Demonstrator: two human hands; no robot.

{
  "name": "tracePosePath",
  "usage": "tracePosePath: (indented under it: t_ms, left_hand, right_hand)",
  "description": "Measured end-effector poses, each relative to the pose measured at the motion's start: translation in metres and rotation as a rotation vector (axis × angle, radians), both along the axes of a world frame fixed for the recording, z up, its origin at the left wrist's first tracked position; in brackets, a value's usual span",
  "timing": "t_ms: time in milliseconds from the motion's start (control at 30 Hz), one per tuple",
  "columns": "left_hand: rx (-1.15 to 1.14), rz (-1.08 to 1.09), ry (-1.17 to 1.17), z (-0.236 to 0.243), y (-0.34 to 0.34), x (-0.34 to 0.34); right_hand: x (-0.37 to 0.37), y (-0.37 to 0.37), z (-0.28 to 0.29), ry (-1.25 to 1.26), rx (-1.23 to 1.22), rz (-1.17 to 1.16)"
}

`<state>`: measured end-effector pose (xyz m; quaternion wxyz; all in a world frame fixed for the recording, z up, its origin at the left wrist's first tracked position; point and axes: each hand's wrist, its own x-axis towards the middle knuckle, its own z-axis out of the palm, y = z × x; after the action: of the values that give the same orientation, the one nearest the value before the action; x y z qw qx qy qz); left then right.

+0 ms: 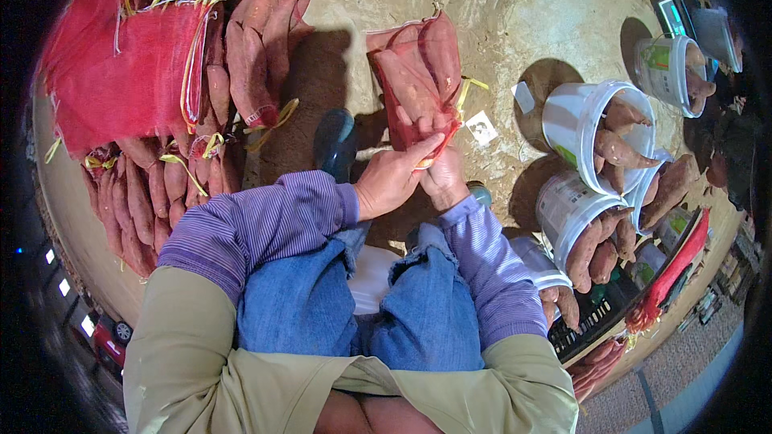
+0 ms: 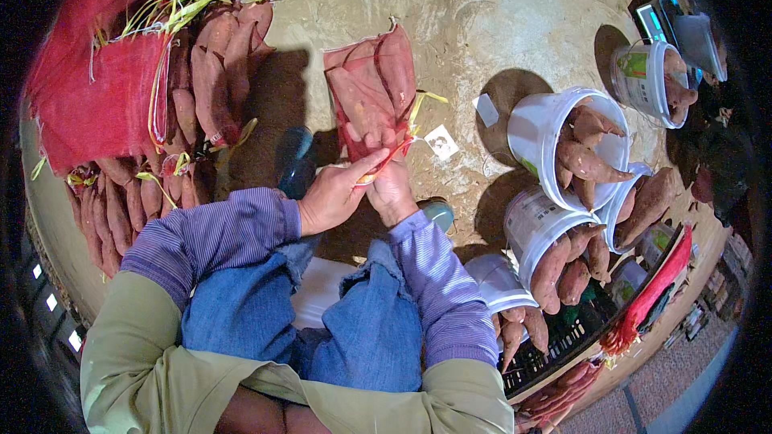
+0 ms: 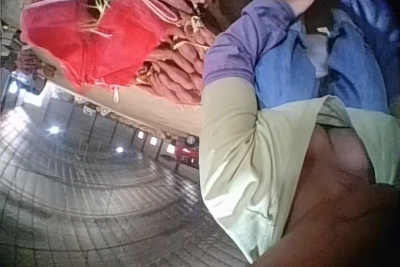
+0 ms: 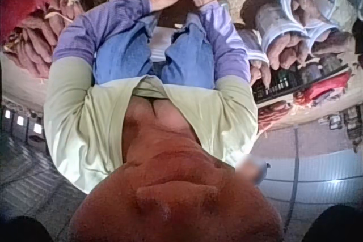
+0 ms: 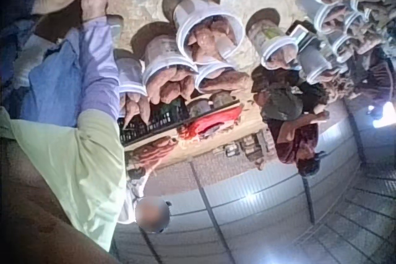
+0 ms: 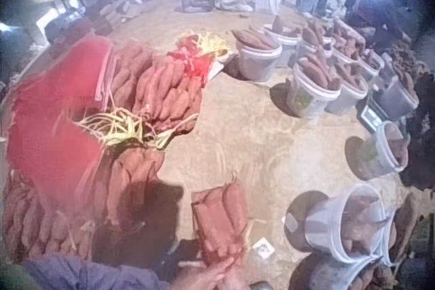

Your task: The person sits on the ground and repeatedly ties bundles of sweet potatoes together using yellow plastic ties. They pick up a bundle, wrap the tie around it, and secure it before placing it aside.

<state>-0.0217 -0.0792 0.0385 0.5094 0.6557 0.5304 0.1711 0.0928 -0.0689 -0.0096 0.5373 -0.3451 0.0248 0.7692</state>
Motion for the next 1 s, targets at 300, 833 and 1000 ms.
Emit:
tracePosePath:
  t_ms: [300,833,1000]
  left_hand:
    - [-0.041,-0.166,-0.002,0.011,-0.007,0.005]
    - [0.141,-0.406,-0.006,0.019,-0.024,0.010]
    - [0.146,-0.316,-0.027,0.019,-0.030,0.024]
  right_hand:
    - [0.006,0.015,-0.038,-1.335,0.634,0.461]
    - [-0.016,0.018,-0.002,-1.327,0.291,0.436]
    - [-0.030,0.050,-0.008,-1.580,0.463,0.412]
